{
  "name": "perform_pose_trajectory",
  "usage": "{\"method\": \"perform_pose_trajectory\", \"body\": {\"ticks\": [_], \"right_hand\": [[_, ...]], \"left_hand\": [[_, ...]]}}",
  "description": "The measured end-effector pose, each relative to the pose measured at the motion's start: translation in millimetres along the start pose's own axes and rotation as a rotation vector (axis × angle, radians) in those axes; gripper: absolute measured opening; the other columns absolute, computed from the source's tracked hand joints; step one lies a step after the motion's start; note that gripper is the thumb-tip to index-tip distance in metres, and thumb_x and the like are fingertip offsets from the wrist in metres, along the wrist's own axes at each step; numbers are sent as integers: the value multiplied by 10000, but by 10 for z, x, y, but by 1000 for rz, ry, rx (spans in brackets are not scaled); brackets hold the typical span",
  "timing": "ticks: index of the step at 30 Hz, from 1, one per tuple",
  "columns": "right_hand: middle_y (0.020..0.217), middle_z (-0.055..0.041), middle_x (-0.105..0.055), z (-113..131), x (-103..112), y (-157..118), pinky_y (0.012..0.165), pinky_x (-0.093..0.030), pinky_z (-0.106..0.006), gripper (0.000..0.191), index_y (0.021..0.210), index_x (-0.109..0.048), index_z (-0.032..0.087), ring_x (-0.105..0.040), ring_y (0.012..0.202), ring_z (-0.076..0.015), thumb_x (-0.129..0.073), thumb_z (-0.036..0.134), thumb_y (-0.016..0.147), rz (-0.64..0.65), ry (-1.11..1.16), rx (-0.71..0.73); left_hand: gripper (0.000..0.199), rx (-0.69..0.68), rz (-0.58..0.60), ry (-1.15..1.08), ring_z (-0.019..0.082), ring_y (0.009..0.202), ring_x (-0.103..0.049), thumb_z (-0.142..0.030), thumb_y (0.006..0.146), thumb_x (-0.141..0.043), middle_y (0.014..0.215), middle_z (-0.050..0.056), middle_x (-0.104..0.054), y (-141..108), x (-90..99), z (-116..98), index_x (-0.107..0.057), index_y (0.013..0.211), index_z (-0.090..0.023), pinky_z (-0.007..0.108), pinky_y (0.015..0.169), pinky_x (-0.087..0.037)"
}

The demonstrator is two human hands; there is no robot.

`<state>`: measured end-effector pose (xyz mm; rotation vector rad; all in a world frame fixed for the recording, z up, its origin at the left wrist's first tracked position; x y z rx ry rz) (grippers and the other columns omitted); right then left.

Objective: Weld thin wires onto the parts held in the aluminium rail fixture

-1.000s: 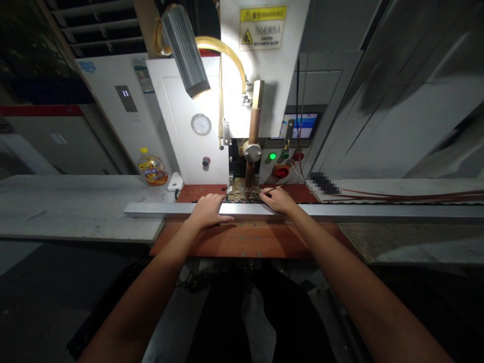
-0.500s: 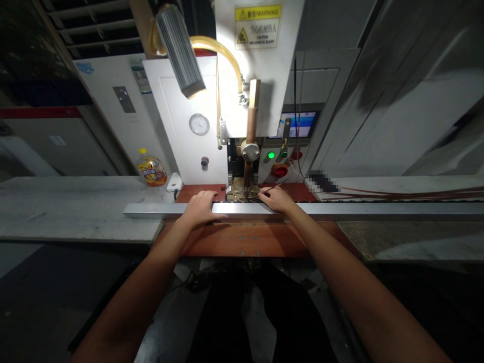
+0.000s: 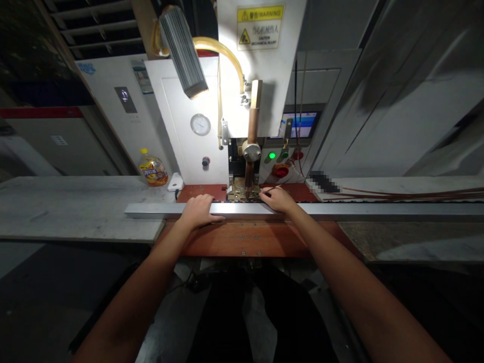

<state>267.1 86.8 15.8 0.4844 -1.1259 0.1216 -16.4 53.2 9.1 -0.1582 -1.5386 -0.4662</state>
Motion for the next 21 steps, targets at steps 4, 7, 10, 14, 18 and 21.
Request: {"method": "perform_pose_trajectory", "body": {"ticks": [4, 7, 10, 14, 18, 21], "right_hand": [[939, -56, -776, 0, 3, -1, 762, -450, -260, 270, 835, -731, 226, -683, 851, -207, -497, 327, 922, 12, -9, -11], [956, -59, -776, 10, 6, -4, 778, -452, -263, 273, 844, -734, 225, -684, 865, -210, -494, 328, 922, 17, -12, -9], [965, -64, -777, 13, 9, -6, 789, -453, -267, 271, 848, -737, 224, -683, 877, -214, -497, 326, 921, 11, -13, -6], [962, -65, -778, 0, 2, -5, 765, -456, -267, 277, 847, -743, 226, -686, 856, -214, -496, 327, 922, 15, -18, -15], [970, -58, -779, 0, 2, -3, 782, -457, -263, 275, 866, -749, 229, -688, 875, -212, -497, 325, 922, 13, -26, -1], [974, -58, -780, -2, 0, -3, 799, -458, -262, 281, 871, -749, 229, -690, 888, -211, -491, 324, 929, 11, -33, 2]], "left_hand": [[774, -7, 5, 3, 309, 1064, -631, -847, 735, -510, 1160, 124, -693, -1, -1, -14, -637, 1154, -209, 384, 886, -449], [791, 6, 13, 20, 310, 1026, -650, -858, 725, -504, 1133, 123, -712, -4, -4, -13, -650, 1144, -203, 379, 854, -458], [783, 20, 14, 24, 319, 1019, -655, -852, 727, -507, 1114, 129, -716, -10, -1, -15, -659, 1129, -198, 383, 846, -458], [774, 24, 8, 17, 327, 1032, -652, -846, 729, -508, 1112, 129, -715, -15, 3, -18, -664, 1128, -200, 388, 854, -455], [750, 38, 12, 21, 313, 1015, -649, -840, 727, -520, 1105, 121, -716, -16, -1, -11, -669, 1106, -211, 381, 851, -459], [734, 35, 4, 10, 310, 1014, -643, -834, 733, -523, 1107, 118, -715, -17, -6, -7, -669, 1108, -220, 381, 852, -456]]}}
Point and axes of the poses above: each hand's wrist, its own y-axis towards the middle knuckle, its own x-axis out of the back of the hand, z = x × y, the point moved 5 cm from there along y, towards the middle knuckle
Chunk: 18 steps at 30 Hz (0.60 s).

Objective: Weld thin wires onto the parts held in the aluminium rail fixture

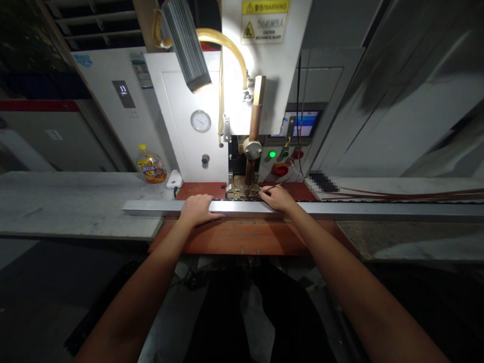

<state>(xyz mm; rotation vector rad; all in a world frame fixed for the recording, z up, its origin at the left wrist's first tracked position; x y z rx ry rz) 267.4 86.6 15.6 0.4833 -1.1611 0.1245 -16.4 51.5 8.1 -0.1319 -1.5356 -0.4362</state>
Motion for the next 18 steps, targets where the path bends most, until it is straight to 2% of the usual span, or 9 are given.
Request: {"method": "perform_pose_trajectory", "body": {"ticks": [18], "right_hand": [[1007, -63, -779, 22, 9, -20, 859, -456, -268, 308, 901, -757, 232, -694, 934, -215, -472, 342, 942, -14, 2, -5]], "left_hand": [[767, -7, -22, -14, 307, 1060, -643, -851, 734, -503, 1135, 117, -711, -2, -37, 19, -656, 1138, -217, 361, 873, -442]]}}
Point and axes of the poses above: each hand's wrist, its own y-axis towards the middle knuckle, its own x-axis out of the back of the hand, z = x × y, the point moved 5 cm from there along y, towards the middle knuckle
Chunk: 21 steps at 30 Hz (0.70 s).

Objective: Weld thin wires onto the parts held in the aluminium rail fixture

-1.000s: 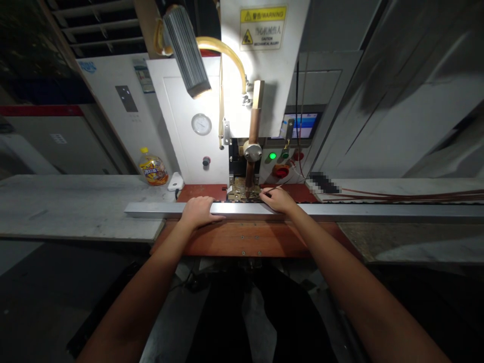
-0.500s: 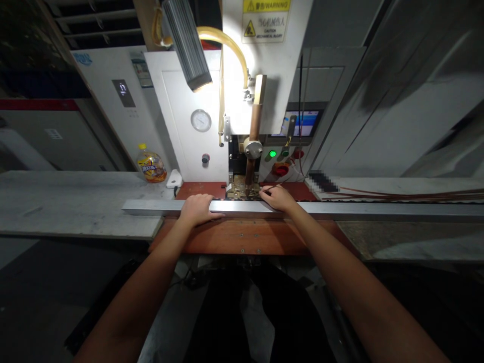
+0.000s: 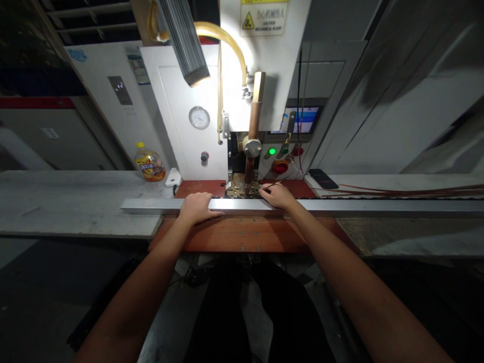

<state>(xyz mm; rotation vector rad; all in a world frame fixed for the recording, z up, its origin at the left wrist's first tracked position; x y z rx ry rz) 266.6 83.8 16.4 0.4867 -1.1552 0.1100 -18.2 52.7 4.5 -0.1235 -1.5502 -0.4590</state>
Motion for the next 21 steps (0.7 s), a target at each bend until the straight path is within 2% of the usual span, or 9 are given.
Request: {"method": "perform_pose_trajectory", "body": {"ticks": [9, 21], "right_hand": [[1017, -71, -780, 7, 5, 5, 818, -468, -272, 300, 910, -757, 215, -699, 929, -228, -482, 334, 928, 33, -19, -21], [993, -50, -785, -14, 1, 3, 814, -476, -269, 292, 883, -763, 234, -702, 898, -213, -493, 339, 923, -9, -19, -21]], "left_hand": [[738, -7, -12, 50, 314, 1003, -661, -837, 735, -525, 1087, 111, -726, 6, 8, -6, -671, 1094, -208, 366, 811, -450], [725, -15, -36, 50, 290, 915, -659, -842, 711, -554, 1032, 110, -732, 6, 27, -10, -674, 1034, -204, 351, 746, -431]]}}
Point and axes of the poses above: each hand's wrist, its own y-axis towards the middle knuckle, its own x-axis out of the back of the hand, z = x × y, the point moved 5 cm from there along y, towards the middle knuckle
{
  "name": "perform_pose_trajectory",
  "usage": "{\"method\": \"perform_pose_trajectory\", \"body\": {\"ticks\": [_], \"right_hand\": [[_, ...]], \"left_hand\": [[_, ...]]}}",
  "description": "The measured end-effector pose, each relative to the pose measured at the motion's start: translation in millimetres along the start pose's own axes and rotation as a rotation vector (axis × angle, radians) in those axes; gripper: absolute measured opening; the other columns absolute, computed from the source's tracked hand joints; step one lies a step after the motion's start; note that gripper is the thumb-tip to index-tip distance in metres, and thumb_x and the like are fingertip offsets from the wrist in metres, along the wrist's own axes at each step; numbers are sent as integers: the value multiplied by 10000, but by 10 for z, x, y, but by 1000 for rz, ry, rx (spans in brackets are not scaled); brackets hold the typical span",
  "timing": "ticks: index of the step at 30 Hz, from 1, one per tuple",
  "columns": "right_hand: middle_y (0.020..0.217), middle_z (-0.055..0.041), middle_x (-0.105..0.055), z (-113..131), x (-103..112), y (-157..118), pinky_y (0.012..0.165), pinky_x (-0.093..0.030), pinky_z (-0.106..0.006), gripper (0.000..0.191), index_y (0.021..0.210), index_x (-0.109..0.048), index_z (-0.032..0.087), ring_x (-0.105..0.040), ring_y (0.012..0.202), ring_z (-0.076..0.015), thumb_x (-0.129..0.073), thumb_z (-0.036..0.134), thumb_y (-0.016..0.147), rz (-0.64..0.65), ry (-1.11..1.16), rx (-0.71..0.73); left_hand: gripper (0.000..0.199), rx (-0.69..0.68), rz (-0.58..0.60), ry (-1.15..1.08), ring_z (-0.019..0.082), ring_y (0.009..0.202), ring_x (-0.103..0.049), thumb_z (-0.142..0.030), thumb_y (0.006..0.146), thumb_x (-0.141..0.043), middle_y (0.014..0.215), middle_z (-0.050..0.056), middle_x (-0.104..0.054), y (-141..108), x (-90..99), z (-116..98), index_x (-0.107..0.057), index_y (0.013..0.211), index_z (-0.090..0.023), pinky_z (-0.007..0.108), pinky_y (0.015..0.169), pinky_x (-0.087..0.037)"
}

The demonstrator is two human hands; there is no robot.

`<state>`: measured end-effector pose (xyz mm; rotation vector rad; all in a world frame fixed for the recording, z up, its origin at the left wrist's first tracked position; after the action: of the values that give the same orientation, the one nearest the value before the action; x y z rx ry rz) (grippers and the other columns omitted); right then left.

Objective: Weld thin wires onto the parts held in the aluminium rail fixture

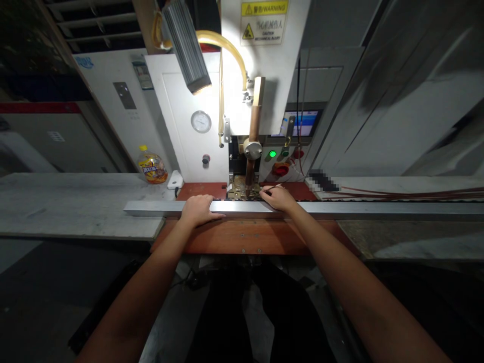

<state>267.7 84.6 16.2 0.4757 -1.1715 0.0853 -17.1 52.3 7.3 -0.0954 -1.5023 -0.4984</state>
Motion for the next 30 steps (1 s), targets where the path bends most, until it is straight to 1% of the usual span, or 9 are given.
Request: {"method": "perform_pose_trajectory", "body": {"ticks": [7, 9, 16, 20, 24, 30], "right_hand": [[995, -52, -785, 11, 9, -5, 821, -478, -272, 298, 904, -767, 234, -705, 914, -218, -490, 342, 926, -2, 6, 4], [989, -50, -786, 13, 10, -13, 817, -480, -272, 302, 901, -768, 238, -706, 906, -216, -486, 341, 928, -2, -2, 0], [1048, -57, -781, 51, 36, -70, 867, -479, -288, 323, 947, -767, 236, -707, 967, -233, -467, 356, 939, -7, -44, -12], [1045, -42, -783, 61, 44, -120, 872, -482, -289, 320, 951, -766, 258, -704, 991, -232, -464, 364, 941, -43, -69, 0], [1062, -34, -780, 70, 40, -165, 898, -472, -274, 321, 938, -765, 259, -692, 1036, -222, -460, 355, 947, -95, -85, 34], [1038, -40, -782, 93, 46, -214, 898, -478, -275, 319, 912, -764, 248, -690, 1025, -216, -464, 349, 947, -109, -61, 55]], "left_hand": [[723, 12, -10, 17, 288, 906, -667, -848, 694, -568, 1020, 99, -735, 0, -9, 5, -670, 1013, -207, 348, 734, -434], [715, 8, -18, 15, 290, 918, -667, -839, 702, -569, 1027, 100, -734, -6, -9, 1, -669, 1018, -206, 351, 745, -436], [692, -1, -49, 2, 304, 970, -658, -805, 726, -583, 1052, 109, -721, -57, 1, -23, -669, 1052, -200, 369, 802, -438], [695, -6, -98, -7, 303, 989, -648, -799, 739, -580, 1059, 107, -715, -110, -2, -38, -657, 1091, -205, 376, 824, -431], [700, 3, -140, -10, 302, 982, -636, -807, 725, -591, 1030, 107, -708, -161, -2, -53, -647, 1075, -203, 384, 828, -422], [665, 11, -162, -34, 305, 973, -618, -785, 723, -618, 1017, 114, -694, -210, -1, -74, -641, 1053, -209, 401, 829, -403]]}}
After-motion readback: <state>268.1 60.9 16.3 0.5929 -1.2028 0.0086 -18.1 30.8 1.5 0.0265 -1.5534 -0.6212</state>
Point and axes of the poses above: each hand's wrist, its own y-axis towards the middle knuckle, its own x-axis out of the back of the hand, z = x × y, the point moved 5 cm from there along y, towards the middle knuckle
